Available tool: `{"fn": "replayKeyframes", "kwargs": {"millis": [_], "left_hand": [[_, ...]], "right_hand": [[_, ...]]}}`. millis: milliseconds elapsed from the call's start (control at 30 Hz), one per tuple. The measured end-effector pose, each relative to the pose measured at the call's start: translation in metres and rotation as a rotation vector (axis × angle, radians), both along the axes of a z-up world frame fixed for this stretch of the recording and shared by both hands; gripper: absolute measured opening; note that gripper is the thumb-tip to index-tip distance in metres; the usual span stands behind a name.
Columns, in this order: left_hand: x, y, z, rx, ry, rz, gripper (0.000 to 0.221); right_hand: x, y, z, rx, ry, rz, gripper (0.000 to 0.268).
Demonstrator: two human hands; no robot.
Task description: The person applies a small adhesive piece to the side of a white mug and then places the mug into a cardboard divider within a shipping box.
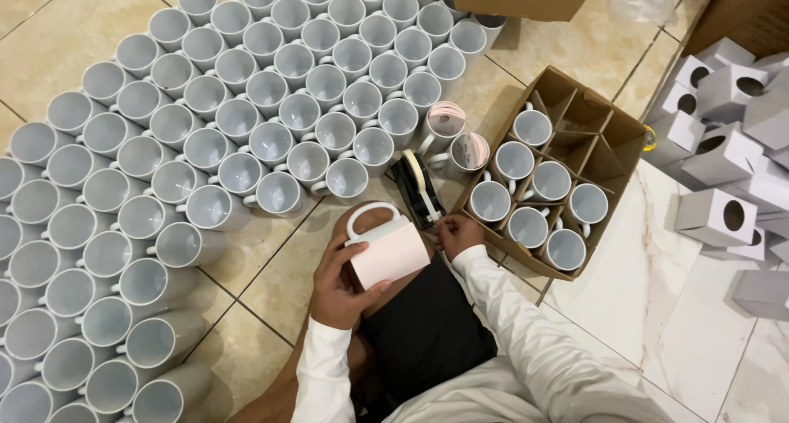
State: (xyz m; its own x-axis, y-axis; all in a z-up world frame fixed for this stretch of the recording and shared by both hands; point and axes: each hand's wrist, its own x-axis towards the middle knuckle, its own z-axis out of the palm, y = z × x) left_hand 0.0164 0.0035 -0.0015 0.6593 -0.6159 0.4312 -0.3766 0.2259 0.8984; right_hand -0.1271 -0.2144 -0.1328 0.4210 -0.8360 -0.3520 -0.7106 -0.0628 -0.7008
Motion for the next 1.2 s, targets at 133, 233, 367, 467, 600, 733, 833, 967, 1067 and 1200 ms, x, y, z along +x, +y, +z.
{"fn": "replayKeyframes", "kwargs": {"millis": [133, 233, 367, 467, 600, 733, 833, 967, 1067, 1200], "left_hand": [[0.001, -0.001, -0.006, 0.001, -0.029, 0.007, 0.060], [0.000, -0.003, -0.005, -0.005, -0.034, 0.016, 0.061], [0.001, -0.004, 0.002, -0.021, -0.037, 0.027, 0.059], [-0.001, 0.002, 0.000, 0.031, -0.103, 0.065, 0.060], [0.000, -0.001, -0.001, 0.036, -0.139, 0.092, 0.060], [-0.004, 0.001, -0.005, 0.016, -0.177, 0.116, 0.058], [-0.007, 0.001, -0.004, -0.009, -0.165, 0.121, 0.057], [-0.009, 0.001, 0.004, -0.039, -0.130, 0.103, 0.055], [-0.009, 0.003, -0.003, -0.044, -0.154, 0.112, 0.054], [-0.006, 0.006, 0.003, -0.055, -0.144, 0.104, 0.053]], "right_hand": [[0.000, 0.008, 0.000, 0.083, -0.094, -0.084, 0.018], [-0.003, -0.012, -0.044, -0.011, 0.056, -0.006, 0.021], [-0.020, -0.014, -0.106, -0.089, 0.210, 0.108, 0.025], [-0.046, 0.004, -0.098, -0.129, -0.087, 0.084, 0.019], [-0.021, 0.028, 0.051, -0.021, -0.587, -0.101, 0.011], [-0.004, 0.041, 0.141, -0.005, -0.890, 0.016, 0.005], [0.012, 0.054, 0.181, 0.082, -0.962, 0.167, 0.001], [0.034, 0.061, 0.186, 0.105, -0.869, 0.350, 0.006], [0.042, 0.063, 0.184, 0.101, -0.761, 0.439, 0.011], [0.044, 0.062, 0.184, 0.088, -0.684, 0.478, 0.011]]}}
